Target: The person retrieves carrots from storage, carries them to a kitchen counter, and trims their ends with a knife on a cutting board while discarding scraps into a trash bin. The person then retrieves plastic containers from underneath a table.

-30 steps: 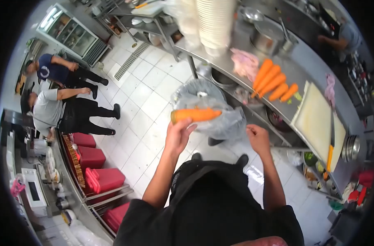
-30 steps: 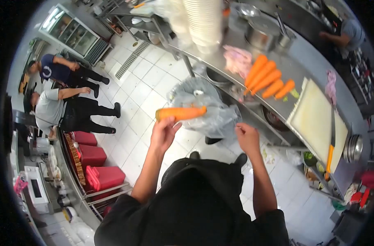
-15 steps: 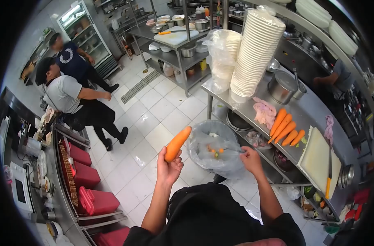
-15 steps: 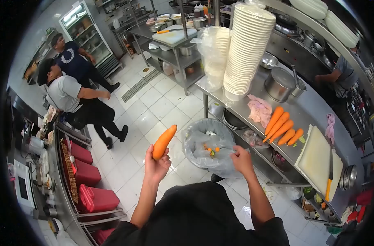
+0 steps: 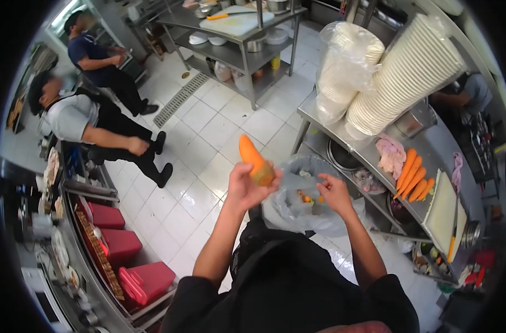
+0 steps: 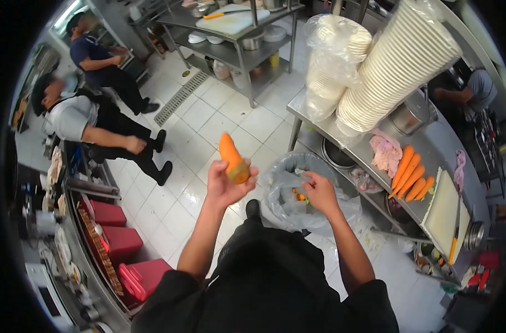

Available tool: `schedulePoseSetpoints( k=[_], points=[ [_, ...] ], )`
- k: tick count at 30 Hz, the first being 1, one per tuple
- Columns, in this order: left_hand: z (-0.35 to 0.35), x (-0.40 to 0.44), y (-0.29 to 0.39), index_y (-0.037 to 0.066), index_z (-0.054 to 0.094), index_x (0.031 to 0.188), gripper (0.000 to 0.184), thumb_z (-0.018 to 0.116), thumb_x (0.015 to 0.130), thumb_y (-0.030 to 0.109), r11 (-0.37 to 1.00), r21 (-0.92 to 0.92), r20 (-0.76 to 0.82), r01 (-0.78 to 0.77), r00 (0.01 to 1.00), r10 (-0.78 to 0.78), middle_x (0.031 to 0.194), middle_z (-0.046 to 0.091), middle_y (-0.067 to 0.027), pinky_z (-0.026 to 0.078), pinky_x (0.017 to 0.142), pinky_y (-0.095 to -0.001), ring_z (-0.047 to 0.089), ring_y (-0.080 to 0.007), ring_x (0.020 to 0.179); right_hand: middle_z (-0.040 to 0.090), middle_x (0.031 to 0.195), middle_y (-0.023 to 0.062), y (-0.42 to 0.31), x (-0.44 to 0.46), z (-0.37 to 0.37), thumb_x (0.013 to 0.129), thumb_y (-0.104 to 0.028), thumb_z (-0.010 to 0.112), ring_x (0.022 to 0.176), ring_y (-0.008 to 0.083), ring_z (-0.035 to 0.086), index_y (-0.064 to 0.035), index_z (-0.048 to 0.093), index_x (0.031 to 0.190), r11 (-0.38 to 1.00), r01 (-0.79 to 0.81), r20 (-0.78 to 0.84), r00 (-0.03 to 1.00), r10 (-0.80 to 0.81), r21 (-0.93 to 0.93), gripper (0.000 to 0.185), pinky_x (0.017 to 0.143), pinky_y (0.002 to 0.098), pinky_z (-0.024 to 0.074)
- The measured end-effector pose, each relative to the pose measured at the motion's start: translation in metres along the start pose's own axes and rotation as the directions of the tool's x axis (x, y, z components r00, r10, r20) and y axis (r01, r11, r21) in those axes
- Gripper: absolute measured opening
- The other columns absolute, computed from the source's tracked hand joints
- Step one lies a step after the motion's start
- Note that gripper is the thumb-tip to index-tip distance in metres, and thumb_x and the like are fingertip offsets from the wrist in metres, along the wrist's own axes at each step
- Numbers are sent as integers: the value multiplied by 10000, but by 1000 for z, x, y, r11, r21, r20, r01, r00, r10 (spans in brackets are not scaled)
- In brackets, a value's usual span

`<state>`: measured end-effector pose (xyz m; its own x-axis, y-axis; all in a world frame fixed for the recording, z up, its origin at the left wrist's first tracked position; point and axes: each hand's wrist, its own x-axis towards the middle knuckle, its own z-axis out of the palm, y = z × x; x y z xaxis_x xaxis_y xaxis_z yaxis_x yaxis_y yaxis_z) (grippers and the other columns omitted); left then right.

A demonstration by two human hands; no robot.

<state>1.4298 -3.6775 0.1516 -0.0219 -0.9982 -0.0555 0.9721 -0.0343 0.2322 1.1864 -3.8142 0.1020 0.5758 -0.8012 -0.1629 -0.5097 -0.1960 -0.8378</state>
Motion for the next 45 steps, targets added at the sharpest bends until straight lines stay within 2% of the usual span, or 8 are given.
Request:
schedulePoseSetpoints(
  k=[7,16,27,31,34,37,40,45],
  points=[
    [-7,185,100,-28,494,1076,389,570,722,116,912,407,123,-49,992,-2,1357,436,-226,454,867,-405,584,-326,967,674,763,128,10,-62,46,826,-136,659,662,179,632,-11,628,1117,946,-299,-270,907,322,123,318,642,302,496],
    [-68,399,101,63,452,1171,469,600,733,139,824,510,123,245,928,-351,1082,535,-46,480,738,-367,558,-229,920,678,756,149,-18,-124,97,795,-196,684,728,276,673,-42,659,1067,809,-548,-554,614,562,213,314,695,360,527],
    [-58,316,156,65,537,993,283,629,733,130,581,796,17,170,953,-302,947,577,-60,479,654,-325,556,-172,774,681,813,160,-13,-44,126,807,-244,655,757,305,666,-43,663,1027,926,-353,-575,734,361,130,298,702,379,523],
    [-21,238,146,51,531,995,286,616,729,114,673,726,86,144,951,-296,995,560,-105,486,664,-345,549,-206,818,678,905,163,1,22,131,896,-418,562,848,214,664,-6,596,1123,748,-381,-132,841,525,544,472,711,349,519],
    [-2,188,126,47,523,1004,294,608,730,111,716,685,124,132,948,-293,1039,544,-132,487,676,-361,542,-232,832,598,1111,261,6,70,152,881,-624,469,977,310,630,-25,388,1360,240,-488,293,778,556,840,772,820,399,514],
    [21,144,93,47,525,1015,310,614,732,135,759,626,114,180,941,-318,1056,544,-132,486,677,-367,540,-235,837,487,1242,312,-9,96,168,832,-742,407,1080,389,569,-28,94,1469,-265,-576,633,683,364,773,1006,918,481,471],
    [37,112,69,55,534,1011,323,635,729,175,789,574,105,219,936,-336,1065,546,-114,476,668,-351,535,-223,845,478,1218,289,-34,100,173,793,-774,436,1103,391,526,-4,170,1442,-477,-548,704,665,249,687,1041,936,518,448],
    [64,81,43,78,551,994,339,670,720,238,838,495,99,231,943,-318,1070,550,-64,455,638,-296,506,-173,845,503,1120,239,-25,100,155,849,-620,522,1020,335,559,-31,215,1394,-160,-586,605,788,112,794,859,908,490,477]
  ],
)
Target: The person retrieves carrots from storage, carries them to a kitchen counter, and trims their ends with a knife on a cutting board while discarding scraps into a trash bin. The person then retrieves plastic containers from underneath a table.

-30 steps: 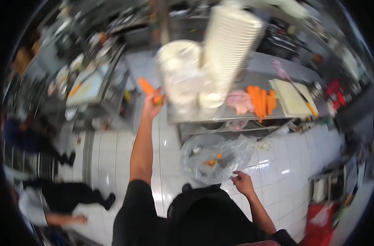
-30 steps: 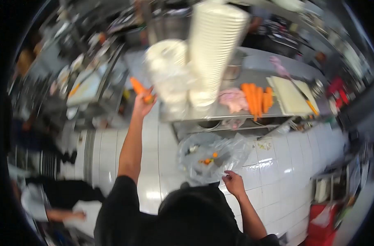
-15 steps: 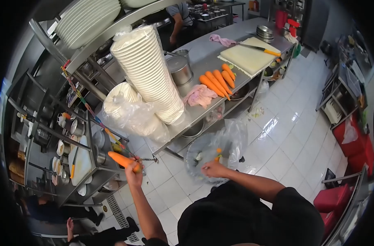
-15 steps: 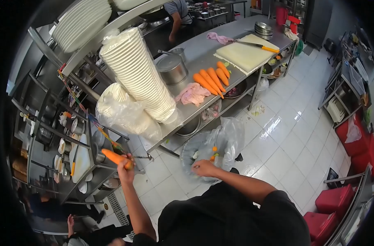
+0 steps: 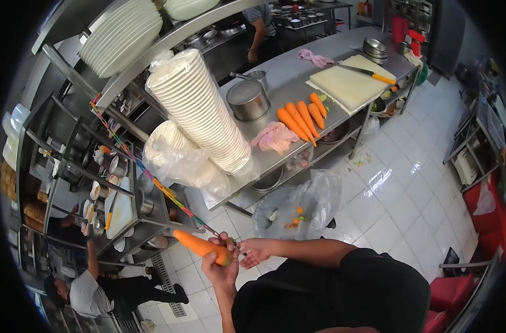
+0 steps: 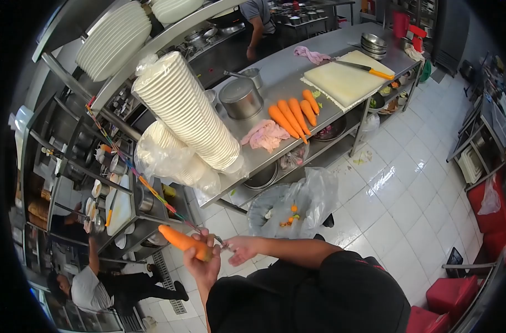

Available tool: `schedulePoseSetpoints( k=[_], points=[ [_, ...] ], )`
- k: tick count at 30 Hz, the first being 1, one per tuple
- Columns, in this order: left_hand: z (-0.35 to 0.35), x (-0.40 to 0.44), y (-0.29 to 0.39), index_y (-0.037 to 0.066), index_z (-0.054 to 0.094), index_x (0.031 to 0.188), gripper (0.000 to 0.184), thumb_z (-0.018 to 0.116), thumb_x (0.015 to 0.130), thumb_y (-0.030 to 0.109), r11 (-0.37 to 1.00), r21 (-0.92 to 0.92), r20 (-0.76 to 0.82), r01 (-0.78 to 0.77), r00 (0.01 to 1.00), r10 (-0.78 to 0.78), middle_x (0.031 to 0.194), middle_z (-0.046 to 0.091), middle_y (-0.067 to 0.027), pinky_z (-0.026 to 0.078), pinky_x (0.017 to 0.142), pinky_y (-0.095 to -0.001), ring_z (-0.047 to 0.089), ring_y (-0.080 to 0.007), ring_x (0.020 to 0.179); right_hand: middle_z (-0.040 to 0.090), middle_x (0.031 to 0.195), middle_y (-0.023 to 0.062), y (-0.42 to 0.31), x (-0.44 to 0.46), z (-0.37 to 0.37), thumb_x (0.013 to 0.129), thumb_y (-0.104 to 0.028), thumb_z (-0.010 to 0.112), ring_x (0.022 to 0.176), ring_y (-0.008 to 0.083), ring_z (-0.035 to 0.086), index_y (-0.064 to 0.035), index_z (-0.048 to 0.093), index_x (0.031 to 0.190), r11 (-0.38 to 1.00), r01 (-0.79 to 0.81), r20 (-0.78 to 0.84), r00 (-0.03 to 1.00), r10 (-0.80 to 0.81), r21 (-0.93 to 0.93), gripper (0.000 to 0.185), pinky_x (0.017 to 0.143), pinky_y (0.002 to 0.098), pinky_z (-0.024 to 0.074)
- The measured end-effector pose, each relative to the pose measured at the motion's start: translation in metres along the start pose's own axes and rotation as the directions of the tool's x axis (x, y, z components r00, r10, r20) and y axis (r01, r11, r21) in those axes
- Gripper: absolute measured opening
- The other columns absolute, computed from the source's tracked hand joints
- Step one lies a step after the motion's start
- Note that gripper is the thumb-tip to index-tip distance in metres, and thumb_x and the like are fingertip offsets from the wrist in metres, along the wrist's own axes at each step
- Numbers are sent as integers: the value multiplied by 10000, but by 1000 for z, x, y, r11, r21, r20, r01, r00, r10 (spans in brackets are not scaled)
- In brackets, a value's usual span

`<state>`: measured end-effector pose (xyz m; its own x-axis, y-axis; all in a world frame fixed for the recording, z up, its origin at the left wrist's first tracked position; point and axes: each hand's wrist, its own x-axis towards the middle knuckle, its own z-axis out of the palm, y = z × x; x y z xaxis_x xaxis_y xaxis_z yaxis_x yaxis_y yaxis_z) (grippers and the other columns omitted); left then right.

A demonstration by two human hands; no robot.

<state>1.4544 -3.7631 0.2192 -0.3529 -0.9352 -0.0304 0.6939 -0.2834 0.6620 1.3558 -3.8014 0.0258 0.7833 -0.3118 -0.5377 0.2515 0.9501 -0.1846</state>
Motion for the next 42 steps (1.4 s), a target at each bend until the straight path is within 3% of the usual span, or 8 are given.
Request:
schedulePoseSetpoints(
  k=[2,5,10,24,31,37,40,42],
  points=[
    [13,-8,-5,76,545,1000,337,660,725,232,1000,14,-28,-21,999,22,1054,539,-61,454,635,-286,494,-168,835,510,1079,216,-11,-13,8,869,-421,581,968,293,577,-49,430,1205,997,73,-62,996,-71,34,524,876,452,503],
    [24,-8,-10,73,537,1013,335,647,737,228,998,22,-23,-53,998,53,1056,526,-62,448,631,-280,494,-168,835,522,1065,212,-37,-17,2,855,-306,584,941,299,586,-58,498,1060,980,166,-57,985,-161,110,334,862,455,511],
    [38,-5,-14,60,524,1002,312,621,744,206,994,-11,-49,-113,992,112,1055,515,-93,466,639,-315,512,-199,824,629,984,146,-76,-10,-17,865,-170,569,911,279,619,14,546,1022,904,335,-162,940,-301,265,243,893,437,500],
    [28,9,-30,54,523,1040,301,614,786,187,990,63,-115,-126,984,133,1094,543,-93,460,667,-310,516,-197,845,630,936,110,-102,-106,-55,891,-204,569,940,248,623,-32,567,993,792,531,-242,846,-475,301,200,906,429,477],
    [-7,47,-27,60,537,1067,284,607,825,191,975,216,-114,-54,990,80,1112,569,-77,459,703,-310,537,-172,880,602,1099,213,-73,-90,-88,868,-403,600,928,320,621,-42,515,1027,953,297,-198,939,-280,59,404,816,421,501],
    [-58,85,-26,58,551,1050,253,616,843,190,964,253,-144,83,988,-47,1014,576,-41,444,694,-300,537,-153,850,587,1125,238,3,-139,-148,848,-400,618,953,316,611,-19,504,1177,888,444,-452,771,-449,-125,516,811,435,520],
    [-69,93,-23,40,547,1078,296,626,848,208,932,338,-257,130,965,-41,917,573,-26,424,674,-288,532,-130,812,580,1119,238,76,-161,-218,820,-303,598,924,337,623,-31,490,1216,738,658,-721,584,-373,151,492,838,456,511],
    [-86,99,-20,30,544,1086,308,627,849,209,896,424,-259,133,966,-20,863,559,-28,423,668,-279,531,-126,779,598,1088,208,136,-200,-229,870,-297,584,922,316,618,-32,495,1188,656,743,-852,424,-308,132,423,781,457,516]
  ],
)
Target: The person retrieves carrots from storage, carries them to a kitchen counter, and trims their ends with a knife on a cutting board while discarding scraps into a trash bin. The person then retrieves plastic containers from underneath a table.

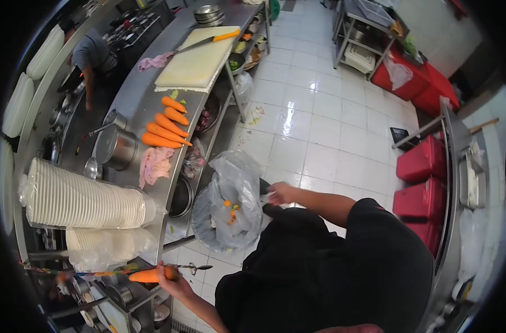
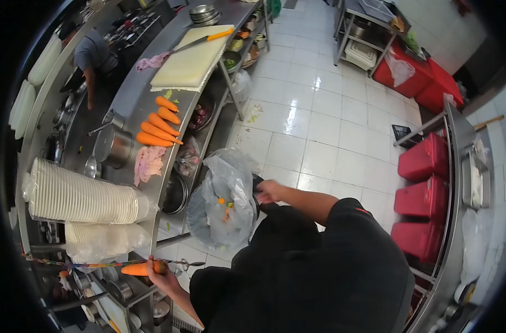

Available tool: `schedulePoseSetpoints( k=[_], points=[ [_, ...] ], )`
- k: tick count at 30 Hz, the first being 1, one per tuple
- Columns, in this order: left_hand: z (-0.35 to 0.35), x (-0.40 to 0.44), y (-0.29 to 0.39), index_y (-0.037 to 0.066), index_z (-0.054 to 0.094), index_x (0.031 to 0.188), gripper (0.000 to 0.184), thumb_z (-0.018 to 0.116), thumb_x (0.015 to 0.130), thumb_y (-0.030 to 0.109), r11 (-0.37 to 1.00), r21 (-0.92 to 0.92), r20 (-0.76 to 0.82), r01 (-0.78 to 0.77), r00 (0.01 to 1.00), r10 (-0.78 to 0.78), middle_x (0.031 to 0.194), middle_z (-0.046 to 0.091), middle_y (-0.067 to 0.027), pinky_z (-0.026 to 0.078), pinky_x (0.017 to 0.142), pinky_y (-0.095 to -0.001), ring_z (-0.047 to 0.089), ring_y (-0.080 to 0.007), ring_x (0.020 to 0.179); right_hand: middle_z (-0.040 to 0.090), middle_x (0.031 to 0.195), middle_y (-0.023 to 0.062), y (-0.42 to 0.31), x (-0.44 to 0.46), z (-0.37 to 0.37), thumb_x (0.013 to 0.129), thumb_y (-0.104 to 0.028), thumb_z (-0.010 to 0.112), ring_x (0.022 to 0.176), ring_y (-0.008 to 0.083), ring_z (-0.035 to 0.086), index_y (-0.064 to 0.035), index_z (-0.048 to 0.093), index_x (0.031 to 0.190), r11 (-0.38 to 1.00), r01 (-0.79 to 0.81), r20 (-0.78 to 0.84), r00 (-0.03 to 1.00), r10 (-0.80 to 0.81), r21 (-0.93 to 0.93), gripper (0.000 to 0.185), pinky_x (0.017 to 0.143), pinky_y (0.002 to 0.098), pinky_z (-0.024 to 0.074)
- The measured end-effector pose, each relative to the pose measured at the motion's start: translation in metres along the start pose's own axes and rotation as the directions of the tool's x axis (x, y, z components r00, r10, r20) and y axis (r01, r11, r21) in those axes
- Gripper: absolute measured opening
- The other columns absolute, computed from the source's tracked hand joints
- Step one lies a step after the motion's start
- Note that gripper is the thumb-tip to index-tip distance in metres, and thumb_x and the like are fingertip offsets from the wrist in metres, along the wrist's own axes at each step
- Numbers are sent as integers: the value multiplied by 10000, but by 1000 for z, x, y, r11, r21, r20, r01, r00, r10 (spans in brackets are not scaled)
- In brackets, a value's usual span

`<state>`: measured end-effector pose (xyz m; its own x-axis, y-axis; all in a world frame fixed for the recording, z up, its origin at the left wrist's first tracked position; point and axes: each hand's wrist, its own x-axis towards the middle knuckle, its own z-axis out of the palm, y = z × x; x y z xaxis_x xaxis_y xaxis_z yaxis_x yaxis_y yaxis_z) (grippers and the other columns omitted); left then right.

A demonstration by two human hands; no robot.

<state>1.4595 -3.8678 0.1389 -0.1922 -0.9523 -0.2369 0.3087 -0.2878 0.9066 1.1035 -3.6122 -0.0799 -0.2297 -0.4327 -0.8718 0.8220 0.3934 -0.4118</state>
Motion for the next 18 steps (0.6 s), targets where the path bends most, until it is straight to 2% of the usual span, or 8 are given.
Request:
schedulePoseSetpoints(
  k=[3,7,10,11,12,15,16,18],
  points=[
    [-9,15,-5,-1,564,1070,310,636,837,190,989,133,-98,-63,992,76,741,519,-21,427,619,-264,509,-116,669,619,1065,192,25,-49,-70,881,-280,570,887,294,633,-37,492,1188,982,35,-293,956,23,188,400,778,446,520],
    [-29,35,-8,-5,537,1042,294,605,798,143,973,200,-136,-112,981,141,806,516,-34,443,570,-278,504,-130,674,616,1108,195,94,-73,-145,906,-255,542,868,295,641,-62,487,1209,950,100,-447,893,45,295,364,754,468,526],
    [0,24,-16,10,523,885,209,636,709,16,743,575,-249,-342,792,557,706,504,-26,384,479,-258,446,-117,524,627,991,234,139,-81,-183,884,-239,552,725,313,644,-64,463,1208,933,96,-521,847,106,346,379,638,458,535],
    [-17,39,-31,6,517,902,235,640,702,-4,711,605,-129,-358,838,531,707,505,-27,373,455,-254,437,-111,507,627,987,231,151,-87,-192,888,-245,549,721,314,643,-58,470,1201,932,74,-531,836,136,355,372,629,449,537],
    [26,16,-29,14,524,950,265,639,712,-2,800,523,-193,-295,873,447,725,518,-28,376,454,-242,448,-99,520,611,1046,237,169,-87,-206,898,-252,532,719,320,638,-60,458,1222,937,56,-528,837,144,344,384,644,453,535],
    [100,10,-75,58,494,1057,358,697,770,128,865,424,-40,-268,949,314,752,509,-5,405,452,-226,470,-83,547,589,1093,246,215,-80,-251,907,-264,511,681,315,621,-70,436,1254,921,24,-514,835,195,388,405,653,448,521],
    [142,0,-74,65,495,1017,354,720,767,176,877,467,-45,-117,987,156,736,508,-5,397,437,-237,480,-90,549,592,1085,240,220,-85,-259,909,-266,506,683,304,619,-68,429,1261,917,8,-515,829,217,398,411,654,445,516],
    [198,12,-92,72,481,954,361,738,758,233,882,466,42,-63,998,49,695,500,-6,379,402,-252,479,-98,517,610,978,200,223,-94,-280,910,-248,510,659,281,621,-55,463,1192,904,-10,-507,825,249,428,345,624,436,511]
  ],
)
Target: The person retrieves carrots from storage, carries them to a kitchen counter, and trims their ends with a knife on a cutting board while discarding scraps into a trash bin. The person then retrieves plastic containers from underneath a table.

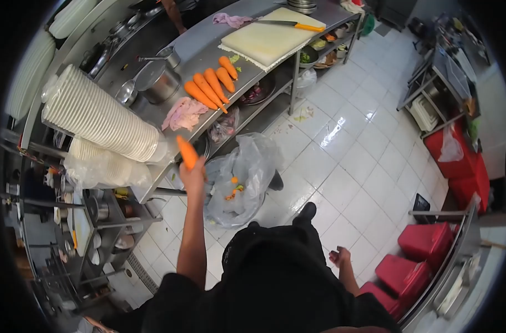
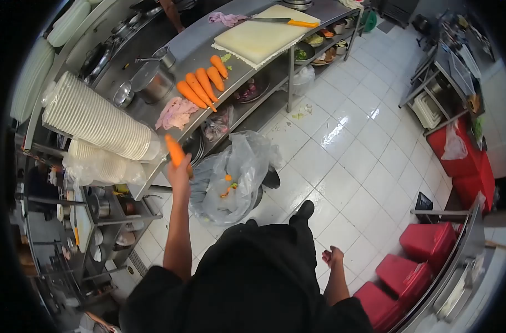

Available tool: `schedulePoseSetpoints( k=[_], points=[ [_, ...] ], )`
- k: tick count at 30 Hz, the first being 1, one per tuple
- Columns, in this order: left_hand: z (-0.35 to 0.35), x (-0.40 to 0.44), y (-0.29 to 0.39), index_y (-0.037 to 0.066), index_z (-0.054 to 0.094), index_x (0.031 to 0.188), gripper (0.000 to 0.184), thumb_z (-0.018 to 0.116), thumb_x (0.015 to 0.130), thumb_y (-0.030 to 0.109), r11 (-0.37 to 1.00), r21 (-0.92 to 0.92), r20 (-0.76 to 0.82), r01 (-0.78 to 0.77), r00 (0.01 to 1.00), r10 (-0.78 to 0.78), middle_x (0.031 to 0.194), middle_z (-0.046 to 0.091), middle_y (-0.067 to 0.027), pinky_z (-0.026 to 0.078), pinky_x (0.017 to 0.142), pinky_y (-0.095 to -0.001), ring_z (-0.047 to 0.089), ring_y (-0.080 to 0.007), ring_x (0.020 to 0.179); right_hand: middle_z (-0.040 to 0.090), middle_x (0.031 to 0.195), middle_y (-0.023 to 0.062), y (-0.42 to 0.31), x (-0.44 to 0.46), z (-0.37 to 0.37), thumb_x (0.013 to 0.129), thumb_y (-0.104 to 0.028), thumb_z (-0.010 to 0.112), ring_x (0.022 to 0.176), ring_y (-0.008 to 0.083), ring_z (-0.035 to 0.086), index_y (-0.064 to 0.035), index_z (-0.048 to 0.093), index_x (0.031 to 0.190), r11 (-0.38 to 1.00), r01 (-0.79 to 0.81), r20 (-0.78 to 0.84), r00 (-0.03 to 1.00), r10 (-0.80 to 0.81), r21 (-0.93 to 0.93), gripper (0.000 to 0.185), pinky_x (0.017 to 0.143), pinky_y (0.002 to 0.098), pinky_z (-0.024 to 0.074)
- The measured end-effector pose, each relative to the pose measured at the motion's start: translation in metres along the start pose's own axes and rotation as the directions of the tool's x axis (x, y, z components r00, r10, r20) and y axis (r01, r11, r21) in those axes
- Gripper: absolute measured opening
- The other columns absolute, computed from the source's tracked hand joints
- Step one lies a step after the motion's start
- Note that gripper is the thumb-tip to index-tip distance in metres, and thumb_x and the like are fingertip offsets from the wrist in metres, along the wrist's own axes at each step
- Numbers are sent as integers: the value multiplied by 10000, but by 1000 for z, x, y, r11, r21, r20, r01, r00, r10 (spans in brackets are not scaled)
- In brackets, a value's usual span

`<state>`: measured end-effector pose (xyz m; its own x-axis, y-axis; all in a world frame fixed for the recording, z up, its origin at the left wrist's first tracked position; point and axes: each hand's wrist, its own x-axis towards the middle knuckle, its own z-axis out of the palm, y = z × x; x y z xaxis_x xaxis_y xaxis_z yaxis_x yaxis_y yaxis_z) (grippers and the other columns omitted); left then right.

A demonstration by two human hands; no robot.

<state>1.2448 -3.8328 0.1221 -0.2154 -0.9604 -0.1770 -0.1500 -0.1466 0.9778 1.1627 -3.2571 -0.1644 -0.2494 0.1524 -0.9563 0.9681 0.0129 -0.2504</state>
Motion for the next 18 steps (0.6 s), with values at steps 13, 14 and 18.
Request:
schedulePoseSetpoints(
  k=[13,14,18],
  points=[
    [265,169,42,-75,460,1181,629,527,801,421,685,709,-50,-166,958,284,1172,553,-336,410,970,-465,546,-448,1105,628,922,216,-171,28,-108,879,-201,543,698,298,653,0,542,1097,955,251,-118,956,-270,-158,296,577,412,519],
    [270,165,52,-81,464,1171,619,527,806,415,643,743,1,-187,961,278,1169,556,-327,419,961,-467,552,-447,1090,628,912,208,-191,31,-108,872,-199,550,689,291,652,-1,543,1084,943,296,-121,941,-315,-150,290,567,404,518],
    [289,232,19,-83,464,1180,626,530,816,423,532,833,-56,-150,935,351,1175,552,-314,440,938,-476,551,-440,1095,632,873,160,-284,14,-80,854,-172,555,671,252,647,-12,549,1043,895,431,-108,890,-442,-114,248,550,370,515]
  ],
)
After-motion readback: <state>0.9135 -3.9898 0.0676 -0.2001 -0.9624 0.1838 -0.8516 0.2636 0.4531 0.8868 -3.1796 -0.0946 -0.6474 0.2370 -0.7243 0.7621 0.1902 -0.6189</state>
